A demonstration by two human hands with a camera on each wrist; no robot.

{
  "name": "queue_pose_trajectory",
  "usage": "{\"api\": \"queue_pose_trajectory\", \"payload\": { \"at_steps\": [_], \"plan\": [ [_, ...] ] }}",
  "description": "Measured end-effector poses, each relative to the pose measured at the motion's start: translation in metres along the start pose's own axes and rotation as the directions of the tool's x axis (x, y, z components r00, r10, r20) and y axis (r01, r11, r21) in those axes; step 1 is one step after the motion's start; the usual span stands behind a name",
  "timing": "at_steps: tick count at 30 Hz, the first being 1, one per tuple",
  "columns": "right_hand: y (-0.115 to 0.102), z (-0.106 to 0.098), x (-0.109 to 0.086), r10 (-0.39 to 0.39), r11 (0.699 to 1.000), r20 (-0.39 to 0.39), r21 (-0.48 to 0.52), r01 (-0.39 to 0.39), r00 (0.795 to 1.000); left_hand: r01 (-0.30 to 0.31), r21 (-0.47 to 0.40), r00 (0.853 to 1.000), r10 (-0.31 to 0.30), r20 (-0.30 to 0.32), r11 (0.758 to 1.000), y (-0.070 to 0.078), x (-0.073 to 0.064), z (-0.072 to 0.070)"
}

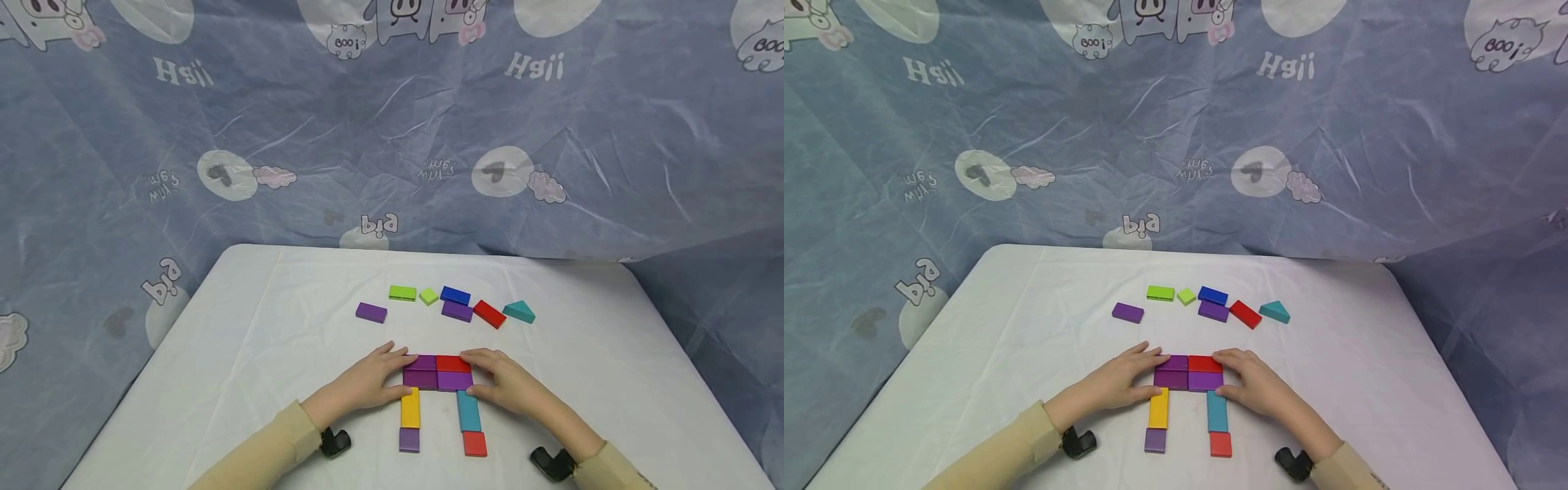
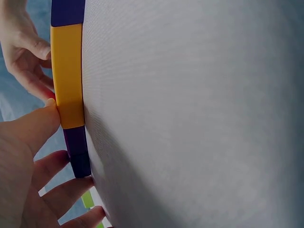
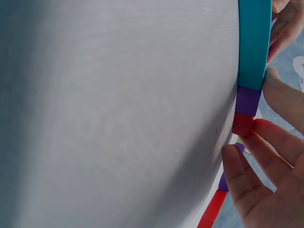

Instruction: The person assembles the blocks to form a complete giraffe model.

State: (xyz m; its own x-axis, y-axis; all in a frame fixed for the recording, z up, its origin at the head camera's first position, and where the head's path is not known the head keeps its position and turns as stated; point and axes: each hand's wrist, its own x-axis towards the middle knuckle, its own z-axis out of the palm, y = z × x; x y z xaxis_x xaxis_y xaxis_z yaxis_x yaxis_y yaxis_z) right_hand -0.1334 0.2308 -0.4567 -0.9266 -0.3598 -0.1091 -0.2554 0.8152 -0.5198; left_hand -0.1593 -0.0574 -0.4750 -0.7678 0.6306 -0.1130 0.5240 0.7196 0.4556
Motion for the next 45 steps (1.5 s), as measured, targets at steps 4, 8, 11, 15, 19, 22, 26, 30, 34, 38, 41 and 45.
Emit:
{"api": "queue_pose_trajectory", "payload": {
  "at_steps": [4, 8, 11, 15, 19, 22, 26, 30, 34, 38, 41, 45],
  "plan": [
    [0.0, 0.0, 0.0, -0.005, 1.0, 0.001, 0.004, 0.005, 1.0, 0.003, 0.002, 1.0, -0.003, 0.002, 1.0, 0.0, 0.0, 0.0],
    [0.0, 0.0, 0.001, -0.003, 1.0, 0.0, 0.0, 0.003, 1.0, 0.005, 0.008, 1.0, -0.005, 0.003, 1.0, -0.001, 0.001, 0.001],
    [0.0, -0.001, 0.002, 0.002, 1.0, 0.002, 0.001, -0.002, 1.0, 0.006, 0.007, 1.0, -0.006, 0.005, 1.0, -0.001, 0.001, 0.001],
    [0.003, -0.004, 0.006, 0.005, 1.0, -0.021, 0.025, -0.004, 1.0, 0.006, 0.008, 1.0, -0.006, 0.01, 1.0, -0.002, 0.002, 0.003],
    [0.012, -0.016, 0.016, -0.005, 0.999, -0.118, 0.034, 0.01, 0.993, 0.001, 0.008, 1.0, -0.001, 0.011, 1.0, -0.002, 0.001, 0.003],
    [0.022, -0.027, 0.028, 0.005, 1.0, -0.219, 0.014, -0.002, 0.976, 0.004, 0.003, 1.0, -0.004, 0.012, 1.0, -0.001, 0.001, 0.002],
    [0.033, -0.038, 0.043, 0.066, 0.997, -0.3, -0.024, -0.077, 0.952, 0.01, -0.002, 1.0, -0.01, 0.013, 1.0, -0.001, 0.001, 0.002],
    [0.039, -0.039, 0.055, 0.136, 0.985, -0.295, -0.058, -0.16, 0.946, 0.011, -0.004, 1.0, -0.011, 0.017, 1.0, -0.002, 0.001, 0.003],
    [0.042, -0.034, 0.061, 0.188, 0.975, -0.268, -0.066, -0.213, 0.945, 0.017, -0.01, 1.0, -0.017, 0.025, 1.0, -0.001, 0.0, 0.004],
    [0.041, -0.03, 0.06, 0.21, 0.972, -0.241, -0.054, -0.229, 0.948, 0.026, -0.005, 0.999, -0.026, 0.025, 1.0, -0.001, -0.001, 0.005],
    [0.042, -0.029, 0.058, 0.222, 0.972, -0.23, -0.029, -0.235, 0.948, 0.024, -0.002, 0.999, -0.024, 0.022, 1.0, -0.001, -0.001, 0.004],
    [0.048, -0.032, 0.061, 0.2, 0.979, -0.199, -0.001, -0.205, 0.959, 0.019, -0.004, 1.0, -0.019, 0.016, 1.0, 0.0, 0.0, 0.003]
  ]
}}
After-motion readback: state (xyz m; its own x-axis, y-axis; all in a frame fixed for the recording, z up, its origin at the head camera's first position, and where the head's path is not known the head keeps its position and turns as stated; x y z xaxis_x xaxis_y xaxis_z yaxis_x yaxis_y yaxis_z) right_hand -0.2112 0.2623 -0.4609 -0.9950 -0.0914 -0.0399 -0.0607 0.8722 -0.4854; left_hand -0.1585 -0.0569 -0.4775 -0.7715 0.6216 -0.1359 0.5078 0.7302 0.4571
